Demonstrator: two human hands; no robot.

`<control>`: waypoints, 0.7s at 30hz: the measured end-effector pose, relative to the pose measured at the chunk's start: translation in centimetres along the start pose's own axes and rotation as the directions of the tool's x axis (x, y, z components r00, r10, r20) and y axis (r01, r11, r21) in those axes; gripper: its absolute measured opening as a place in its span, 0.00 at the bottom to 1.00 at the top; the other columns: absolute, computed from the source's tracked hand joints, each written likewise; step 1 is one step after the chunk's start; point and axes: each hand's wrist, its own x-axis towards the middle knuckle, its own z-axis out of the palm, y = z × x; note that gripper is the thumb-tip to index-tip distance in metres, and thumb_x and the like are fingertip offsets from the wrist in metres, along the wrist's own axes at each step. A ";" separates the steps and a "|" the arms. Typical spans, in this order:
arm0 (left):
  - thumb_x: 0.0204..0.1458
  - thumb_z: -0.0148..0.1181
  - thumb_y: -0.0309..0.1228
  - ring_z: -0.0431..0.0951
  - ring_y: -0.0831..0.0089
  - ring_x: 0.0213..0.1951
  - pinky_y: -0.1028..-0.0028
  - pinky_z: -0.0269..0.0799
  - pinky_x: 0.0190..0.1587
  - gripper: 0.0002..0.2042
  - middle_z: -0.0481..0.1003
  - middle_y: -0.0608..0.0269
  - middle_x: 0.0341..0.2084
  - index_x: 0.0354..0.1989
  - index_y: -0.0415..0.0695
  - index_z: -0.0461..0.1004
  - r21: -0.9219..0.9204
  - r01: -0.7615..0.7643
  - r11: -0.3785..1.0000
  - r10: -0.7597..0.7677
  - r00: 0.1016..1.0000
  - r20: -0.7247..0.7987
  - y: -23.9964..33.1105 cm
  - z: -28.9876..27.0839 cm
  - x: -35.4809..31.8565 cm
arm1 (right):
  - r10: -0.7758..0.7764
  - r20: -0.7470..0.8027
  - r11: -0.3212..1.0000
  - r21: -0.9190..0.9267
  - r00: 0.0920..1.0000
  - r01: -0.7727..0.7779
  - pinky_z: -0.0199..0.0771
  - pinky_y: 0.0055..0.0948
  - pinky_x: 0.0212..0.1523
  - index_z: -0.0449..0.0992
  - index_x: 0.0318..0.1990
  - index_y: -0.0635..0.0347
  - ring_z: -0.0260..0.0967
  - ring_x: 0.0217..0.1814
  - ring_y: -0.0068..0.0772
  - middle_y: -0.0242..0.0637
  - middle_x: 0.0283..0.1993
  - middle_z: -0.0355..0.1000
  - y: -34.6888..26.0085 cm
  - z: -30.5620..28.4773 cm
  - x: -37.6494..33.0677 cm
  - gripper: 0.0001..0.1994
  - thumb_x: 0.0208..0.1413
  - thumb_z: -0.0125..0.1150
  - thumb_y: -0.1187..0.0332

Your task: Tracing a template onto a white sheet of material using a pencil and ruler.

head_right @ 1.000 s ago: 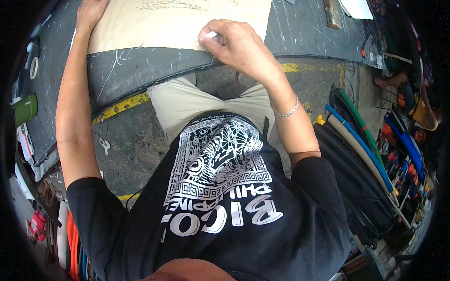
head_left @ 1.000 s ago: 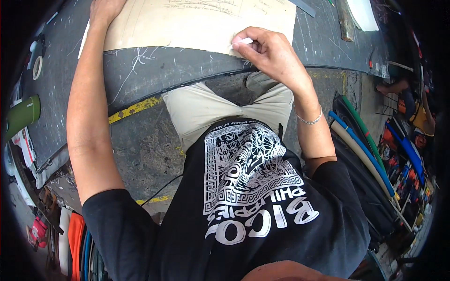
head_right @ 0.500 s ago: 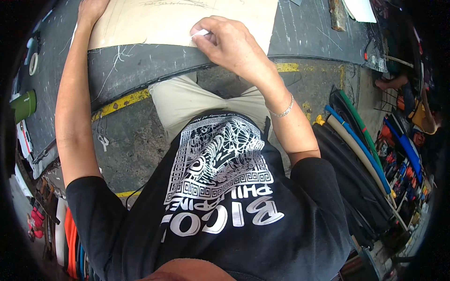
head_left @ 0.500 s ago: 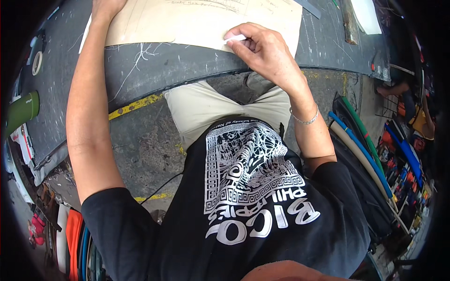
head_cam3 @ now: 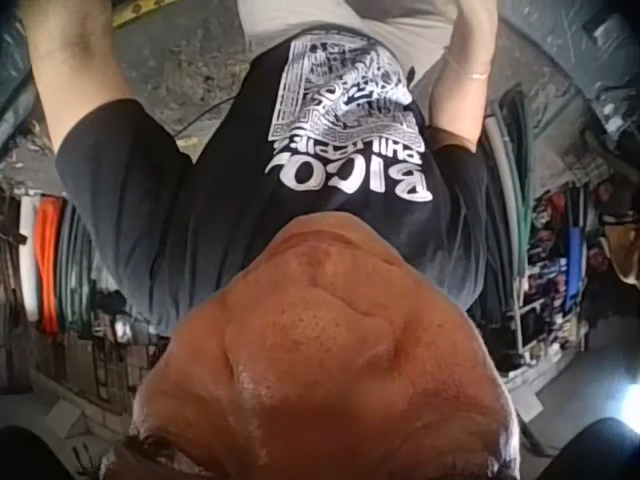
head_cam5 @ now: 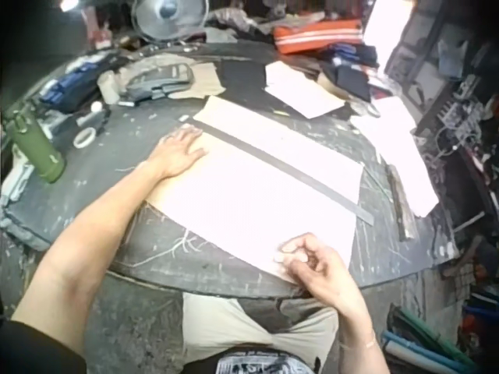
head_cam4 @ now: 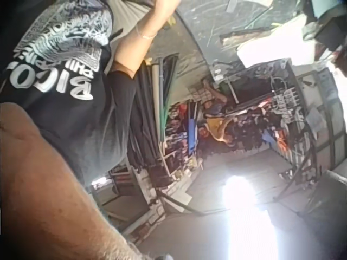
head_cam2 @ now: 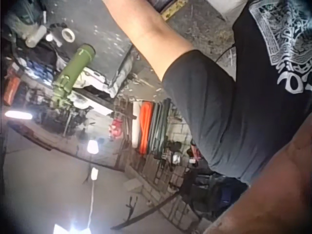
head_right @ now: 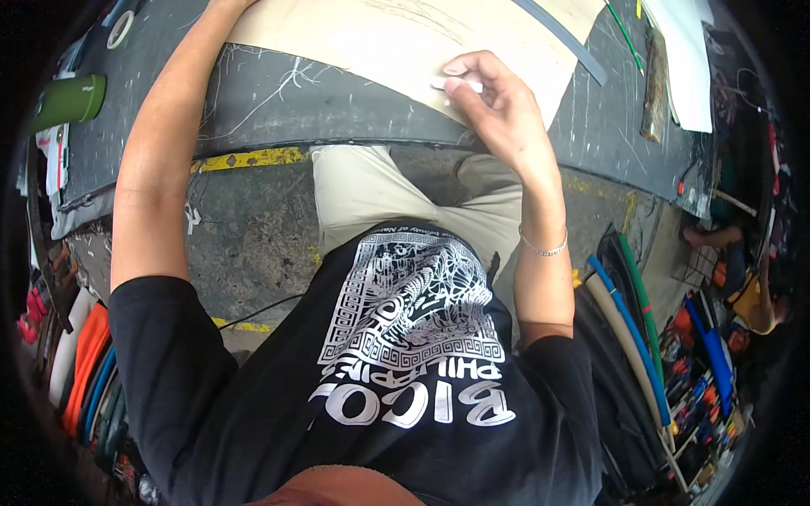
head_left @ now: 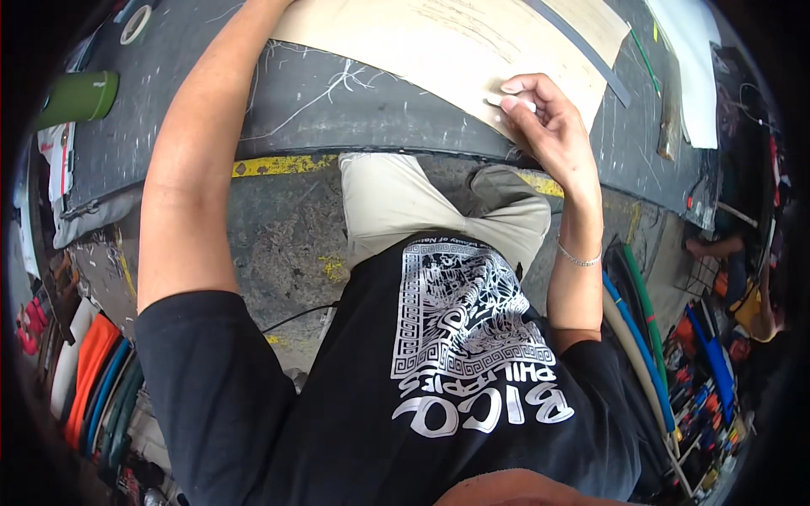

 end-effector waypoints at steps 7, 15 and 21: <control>0.60 0.47 0.63 0.53 0.54 0.74 0.51 0.48 0.73 0.39 0.57 0.51 0.73 0.72 0.47 0.61 0.000 -0.059 0.998 0.059 0.998 -0.006 -0.4 -0.3 -0.7 | 0.021 0.094 1.000 0.002 0.995 -0.021 0.62 0.16 0.28 0.79 0.49 0.59 0.61 0.28 0.09 0.21 0.32 0.72 -2.7 1.3 1.2 0.09 0.64 0.62 0.69; 0.56 0.52 0.62 0.55 0.54 0.74 0.51 0.48 0.73 0.40 0.59 0.51 0.72 0.70 0.46 0.63 -0.041 -0.049 0.998 0.048 0.999 -0.018 -0.2 -0.5 -0.7 | -0.343 0.297 0.856 -0.293 0.891 0.427 0.71 0.24 0.37 0.81 0.50 0.61 0.69 0.34 0.17 0.29 0.31 0.75 -5.9 7.0 8.0 0.14 0.63 0.63 0.62; 0.55 0.54 0.61 0.55 0.55 0.74 0.51 0.49 0.73 0.39 0.60 0.52 0.71 0.70 0.46 0.65 -0.067 -0.055 0.996 0.053 0.998 -0.035 -0.1 -0.5 -0.8 | -0.213 0.347 0.919 -0.248 0.913 0.308 0.68 0.33 0.29 0.76 0.39 0.67 0.67 0.26 0.27 0.41 0.24 0.71 -6.3 10.1 11.0 0.09 0.60 0.57 0.69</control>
